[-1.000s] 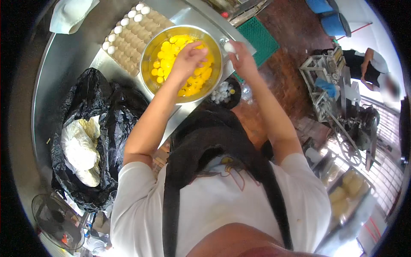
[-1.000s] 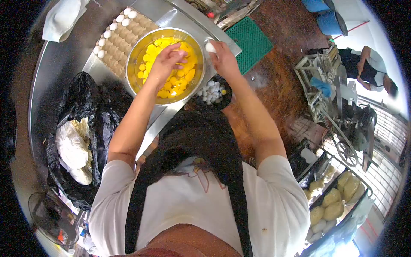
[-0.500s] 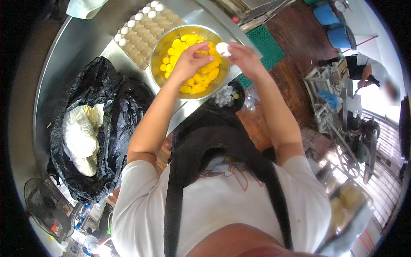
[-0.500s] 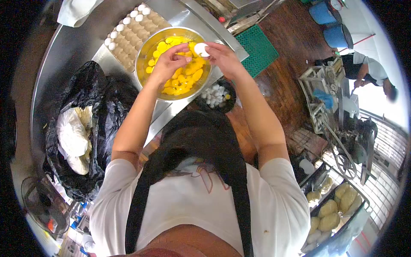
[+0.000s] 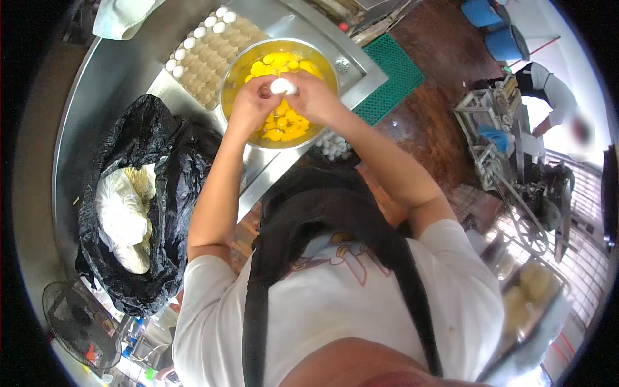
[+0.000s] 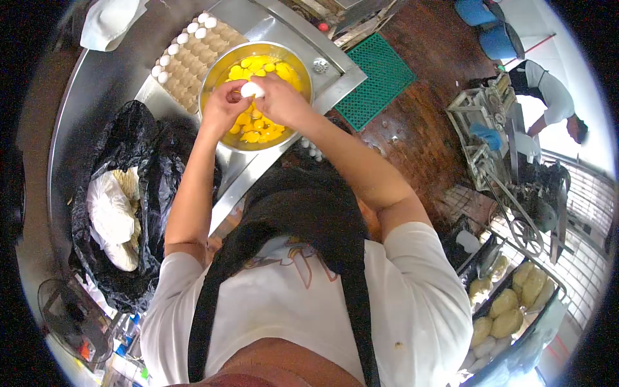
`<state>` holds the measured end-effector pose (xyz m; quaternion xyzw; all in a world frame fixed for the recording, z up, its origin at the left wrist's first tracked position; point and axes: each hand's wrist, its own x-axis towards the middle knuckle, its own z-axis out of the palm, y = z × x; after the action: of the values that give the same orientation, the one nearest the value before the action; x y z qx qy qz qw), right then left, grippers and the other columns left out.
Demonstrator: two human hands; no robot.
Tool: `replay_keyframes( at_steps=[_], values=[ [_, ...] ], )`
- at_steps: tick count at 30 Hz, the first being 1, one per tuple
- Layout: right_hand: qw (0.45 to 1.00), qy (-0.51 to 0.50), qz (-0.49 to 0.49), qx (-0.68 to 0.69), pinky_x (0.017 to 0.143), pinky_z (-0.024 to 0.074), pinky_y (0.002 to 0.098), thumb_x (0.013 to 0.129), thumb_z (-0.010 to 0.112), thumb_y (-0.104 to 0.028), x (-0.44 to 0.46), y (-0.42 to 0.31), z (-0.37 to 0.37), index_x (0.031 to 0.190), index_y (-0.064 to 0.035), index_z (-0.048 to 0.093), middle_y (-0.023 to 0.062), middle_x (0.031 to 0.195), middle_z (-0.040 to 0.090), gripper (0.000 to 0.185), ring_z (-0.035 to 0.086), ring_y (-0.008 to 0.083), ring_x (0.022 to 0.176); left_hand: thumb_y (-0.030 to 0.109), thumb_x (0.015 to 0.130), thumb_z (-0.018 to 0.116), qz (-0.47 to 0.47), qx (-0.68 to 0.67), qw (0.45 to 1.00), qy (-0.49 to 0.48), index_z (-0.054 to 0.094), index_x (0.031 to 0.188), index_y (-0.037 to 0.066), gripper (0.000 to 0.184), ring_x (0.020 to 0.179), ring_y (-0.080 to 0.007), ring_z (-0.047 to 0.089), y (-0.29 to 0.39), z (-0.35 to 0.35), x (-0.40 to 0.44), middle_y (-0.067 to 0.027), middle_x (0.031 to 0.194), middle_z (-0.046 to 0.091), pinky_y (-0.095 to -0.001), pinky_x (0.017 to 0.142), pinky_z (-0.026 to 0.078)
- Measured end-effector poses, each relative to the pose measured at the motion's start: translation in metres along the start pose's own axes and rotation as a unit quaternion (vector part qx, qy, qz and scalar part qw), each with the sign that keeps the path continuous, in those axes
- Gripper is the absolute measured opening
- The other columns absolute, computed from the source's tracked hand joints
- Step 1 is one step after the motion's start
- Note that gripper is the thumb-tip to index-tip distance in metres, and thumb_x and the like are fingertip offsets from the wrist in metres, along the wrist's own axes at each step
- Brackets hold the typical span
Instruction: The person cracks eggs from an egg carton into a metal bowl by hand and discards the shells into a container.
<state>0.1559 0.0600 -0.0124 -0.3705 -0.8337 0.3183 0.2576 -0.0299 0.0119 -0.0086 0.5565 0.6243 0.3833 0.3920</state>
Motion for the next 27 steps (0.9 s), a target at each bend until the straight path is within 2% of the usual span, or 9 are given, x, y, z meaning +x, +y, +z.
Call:
replay_keyframes(
  at_steps=[4,7,10,13,16,19,21,25,27],
  values=[
    [0.999,-0.019,-0.014,-0.040,0.092,0.0510,0.0441,0.082,0.063,-0.006,0.001,-0.018,-0.010,0.133,0.0001,0.056,0.0211,0.113,0.060,0.052,0.061,0.0381,0.103,0.010,0.079,0.075,0.026,0.060,0.998,0.025,0.067,0.116,0.000,0.039,0.086,-0.0217,0.067,0.007,-0.009,-0.005,-0.0144,0.103,0.068,-0.0319,0.079,0.055],
    [0.991,0.015,-0.111,-0.074,0.092,0.0511,0.0435,0.081,0.062,-0.001,0.010,-0.012,-0.013,0.138,-0.0020,0.051,0.0195,0.113,0.060,0.058,0.061,0.0375,0.104,0.006,0.079,0.073,0.104,0.113,0.988,0.034,0.062,0.125,0.003,0.048,0.092,-0.0264,0.066,0.014,-0.017,0.002,-0.0153,0.109,0.066,-0.0338,0.083,0.055],
    [0.990,0.020,-0.115,-0.084,0.092,0.0504,0.0438,0.081,0.063,0.000,0.013,-0.022,-0.027,0.142,-0.0043,0.048,0.0186,0.115,0.059,0.063,0.060,0.0378,0.107,0.004,0.079,0.072,0.147,0.101,0.982,0.064,0.054,0.138,0.006,0.062,0.095,-0.0293,0.065,0.035,-0.020,0.004,-0.0150,0.110,0.066,-0.0345,0.086,0.054],
    [0.997,0.020,-0.078,-0.012,0.094,0.0519,0.0412,0.085,0.065,-0.004,0.015,-0.029,-0.039,0.143,-0.0131,0.048,0.0178,0.130,0.056,0.060,0.059,0.0355,0.113,0.000,0.083,0.072,0.155,0.126,0.979,0.049,0.043,0.147,0.007,0.071,0.100,-0.0217,0.066,0.058,-0.024,0.004,-0.0126,0.118,0.067,-0.0336,0.090,0.055],
    [0.994,0.061,-0.033,0.082,0.085,0.0562,0.0357,0.090,0.067,-0.009,0.009,-0.022,-0.043,0.143,-0.0113,0.048,0.0135,0.125,0.061,0.056,0.065,0.0259,0.103,0.005,0.082,0.073,0.154,0.011,0.988,0.032,0.045,0.147,0.012,0.071,0.096,-0.0236,0.067,0.074,-0.019,0.003,-0.0120,0.114,0.068,-0.0348,0.087,0.055],
    [0.948,0.000,0.151,0.280,0.078,0.0580,0.0314,0.091,0.069,-0.013,-0.021,-0.029,-0.079,0.139,-0.0032,0.049,0.0128,0.116,0.064,0.053,0.068,0.0213,0.097,0.009,0.084,0.073,0.137,-0.050,0.989,0.037,0.051,0.142,0.010,0.062,0.096,-0.0211,0.068,0.042,-0.020,0.019,-0.0119,0.116,0.069,-0.0347,0.085,0.055],
    [0.914,-0.035,0.236,0.327,0.069,0.0593,0.0289,0.094,0.068,-0.018,-0.052,-0.012,-0.095,0.137,-0.0025,0.051,0.0093,0.110,0.066,0.049,0.069,0.0162,0.090,0.011,0.084,0.073,0.053,0.001,0.996,0.078,0.056,0.135,0.007,0.054,0.098,-0.0229,0.068,0.004,-0.032,0.045,-0.0139,0.117,0.068,-0.0341,0.085,0.055],
    [0.850,-0.132,0.424,0.282,0.063,0.0589,0.0271,0.094,0.068,-0.021,-0.105,0.023,-0.105,0.134,-0.0028,0.054,0.0109,0.107,0.067,0.047,0.068,0.0145,0.088,0.018,0.082,0.072,-0.004,0.083,0.985,0.148,0.064,0.123,0.002,0.044,0.100,-0.0299,0.068,-0.068,-0.069,0.120,-0.0189,0.115,0.068,-0.0375,0.085,0.054],
    [0.828,-0.168,0.494,0.207,0.070,0.0593,0.0326,0.093,0.069,-0.023,-0.129,0.063,-0.082,0.136,-0.0035,0.053,0.0163,0.110,0.067,0.050,0.070,0.0229,0.092,0.021,0.081,0.072,-0.004,0.207,0.963,0.171,0.064,0.122,0.002,0.046,0.101,-0.0339,0.067,-0.109,-0.081,0.170,-0.0205,0.110,0.068,-0.0414,0.086,0.054]
  ],
)
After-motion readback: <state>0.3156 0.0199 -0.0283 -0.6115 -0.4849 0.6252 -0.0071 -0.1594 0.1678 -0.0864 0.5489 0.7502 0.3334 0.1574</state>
